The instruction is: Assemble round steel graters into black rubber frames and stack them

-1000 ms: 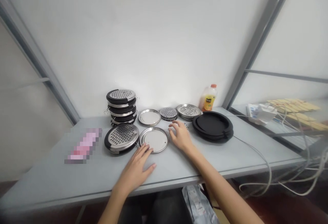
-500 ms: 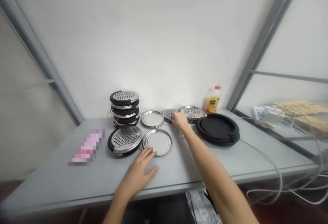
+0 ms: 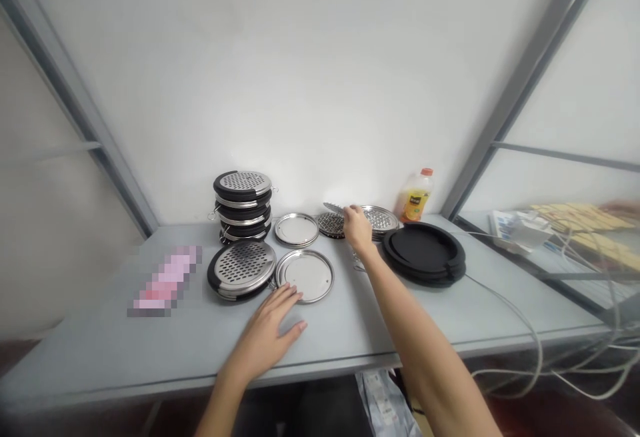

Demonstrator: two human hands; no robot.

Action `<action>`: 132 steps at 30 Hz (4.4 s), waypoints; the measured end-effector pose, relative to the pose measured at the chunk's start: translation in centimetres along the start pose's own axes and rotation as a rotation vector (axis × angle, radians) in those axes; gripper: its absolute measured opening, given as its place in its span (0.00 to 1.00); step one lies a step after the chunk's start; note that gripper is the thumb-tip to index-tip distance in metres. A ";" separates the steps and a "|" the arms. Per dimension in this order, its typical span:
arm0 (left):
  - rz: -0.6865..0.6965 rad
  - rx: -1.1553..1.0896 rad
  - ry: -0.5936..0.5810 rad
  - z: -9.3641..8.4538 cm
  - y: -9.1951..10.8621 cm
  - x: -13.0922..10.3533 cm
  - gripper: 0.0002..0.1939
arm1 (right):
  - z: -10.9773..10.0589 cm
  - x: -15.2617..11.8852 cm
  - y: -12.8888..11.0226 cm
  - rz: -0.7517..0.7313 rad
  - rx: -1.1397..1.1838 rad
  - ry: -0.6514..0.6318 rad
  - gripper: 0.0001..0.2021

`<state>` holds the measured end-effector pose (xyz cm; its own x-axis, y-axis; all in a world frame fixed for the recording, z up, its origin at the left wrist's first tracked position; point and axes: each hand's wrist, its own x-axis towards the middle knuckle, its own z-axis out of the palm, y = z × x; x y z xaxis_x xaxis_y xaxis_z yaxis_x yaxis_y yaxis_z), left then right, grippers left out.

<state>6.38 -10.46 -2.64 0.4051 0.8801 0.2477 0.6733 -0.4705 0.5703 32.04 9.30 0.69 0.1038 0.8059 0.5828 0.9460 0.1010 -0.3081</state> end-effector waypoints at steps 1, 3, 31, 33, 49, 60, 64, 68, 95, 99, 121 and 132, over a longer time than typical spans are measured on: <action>0.003 0.002 -0.001 0.0 0.0 0.0 0.26 | 0.0 -0.1 0.0 0.022 0.031 0.041 0.19; 0.009 0.010 -0.002 -0.1 0.1 -0.1 0.26 | -0.1 -0.4 -0.1 0.057 0.108 0.128 0.20; -0.097 -0.133 0.247 -0.3 -0.3 0.1 0.15 | -3.6 -10.0 -1.7 -0.365 0.657 -0.270 0.13; -0.103 -0.145 0.250 -0.3 -0.3 0.1 0.15 | -3.4 -10.2 -1.5 -0.363 0.643 -0.283 0.17; -0.182 -0.267 0.221 -1.0 0.1 -0.2 0.20 | -2.7 -10.7 -2.2 -0.110 0.599 -0.319 0.15; -0.048 -0.087 0.133 0.1 -0.1 -0.1 0.21 | -2.8 -10.8 -3.4 -0.298 0.556 -0.373 0.13; 0.004 0.003 0.120 0.1 -0.2 -0.1 0.20 | -2.4 -10.9 -3.1 -0.317 0.570 -0.368 0.13; 0.014 0.058 0.113 0.4 -0.1 0.0 0.20 | -2.1 -11.0 -2.8 -0.348 0.558 -0.346 0.13; -0.100 0.040 0.145 0.5 0.7 -0.6 0.19 | -2.2 -11.5 -3.4 -0.372 0.389 -0.317 0.11; -0.142 0.026 0.168 0.6 1.1 -1.0 0.20 | -2.4 -11.6 -3.5 -0.368 0.392 -0.326 0.12; -0.124 0.111 0.164 1.1 2.3 -2.2 0.23 | -5.6 -15.7 -6.6 0.062 0.664 -0.233 0.17; 0.117 0.096 0.107 0.7 -0.9 -4.1 0.27 | -9.5 -21.4 -13.3 0.270 1.024 0.190 0.10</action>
<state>4.54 -13.68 -4.68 0.4196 0.8185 0.3924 0.6836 -0.5694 0.4567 20.13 -14.85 -0.55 0.4006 0.7798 0.4812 0.1862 0.4449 -0.8760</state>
